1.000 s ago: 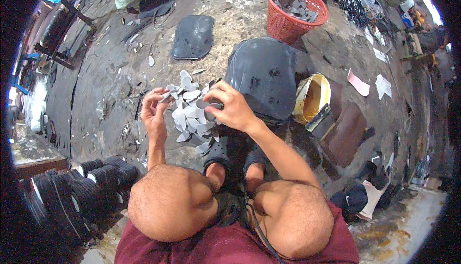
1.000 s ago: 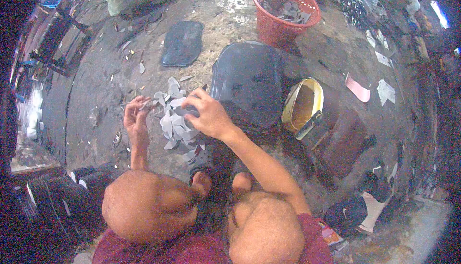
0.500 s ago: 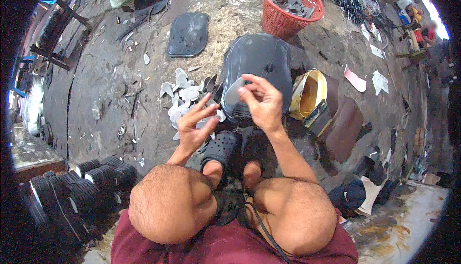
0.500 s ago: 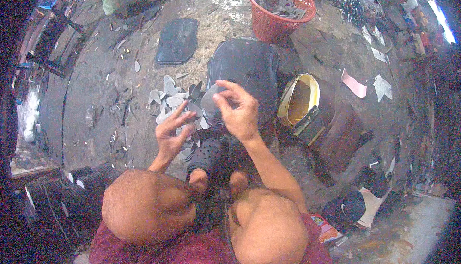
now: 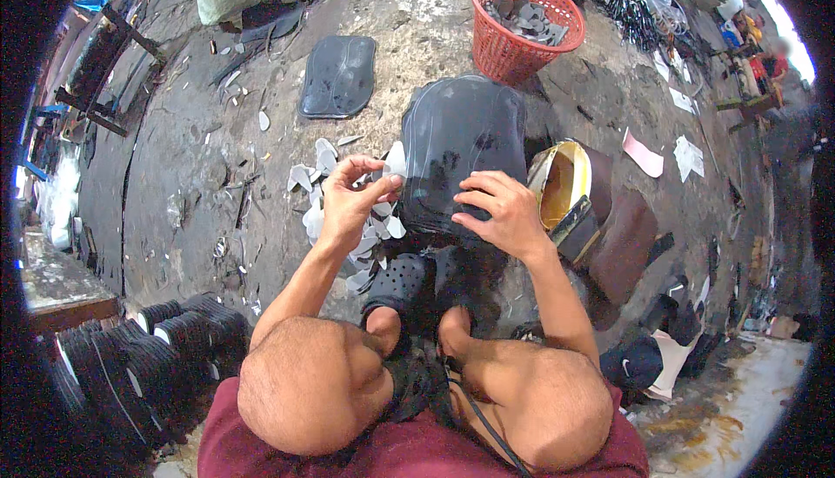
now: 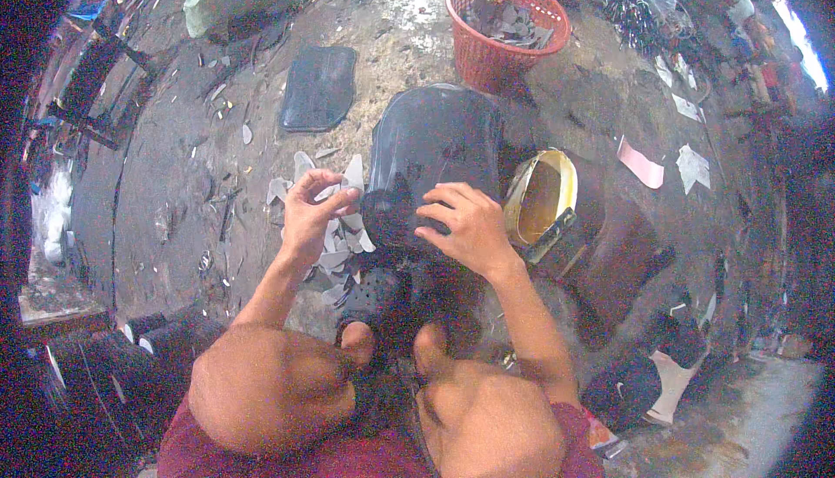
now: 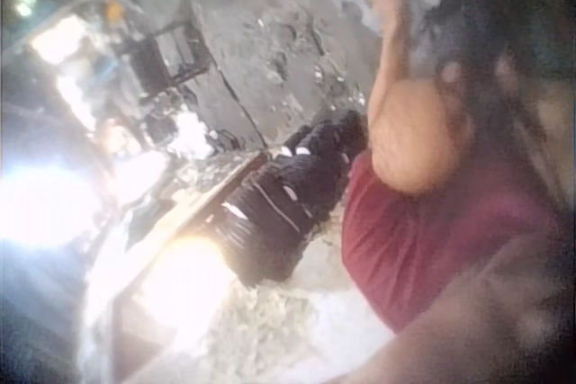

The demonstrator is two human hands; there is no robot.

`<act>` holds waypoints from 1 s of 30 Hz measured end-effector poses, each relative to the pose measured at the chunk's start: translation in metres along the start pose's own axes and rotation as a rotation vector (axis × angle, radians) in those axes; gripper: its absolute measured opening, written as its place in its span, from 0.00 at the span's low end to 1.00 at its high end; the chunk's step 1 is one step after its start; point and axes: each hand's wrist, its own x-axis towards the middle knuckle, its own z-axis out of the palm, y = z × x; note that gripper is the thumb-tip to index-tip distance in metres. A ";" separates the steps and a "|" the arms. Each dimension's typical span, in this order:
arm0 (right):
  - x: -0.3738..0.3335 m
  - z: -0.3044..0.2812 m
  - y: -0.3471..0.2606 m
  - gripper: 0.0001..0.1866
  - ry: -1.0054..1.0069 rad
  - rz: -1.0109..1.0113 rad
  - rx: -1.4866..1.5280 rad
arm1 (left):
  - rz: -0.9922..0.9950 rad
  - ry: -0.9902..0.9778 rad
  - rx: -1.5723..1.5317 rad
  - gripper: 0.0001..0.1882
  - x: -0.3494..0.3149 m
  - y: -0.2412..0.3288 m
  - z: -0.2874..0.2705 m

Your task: The person applies a yellow substance to a black slipper sole using a brush, then places a brown insole on top. They press the layers together and attach small grey circular pieces to the sole.

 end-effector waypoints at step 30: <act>0.024 -0.009 -0.011 0.11 0.122 0.384 -0.042 | 0.816 -0.246 1.140 0.19 0.002 -0.041 0.030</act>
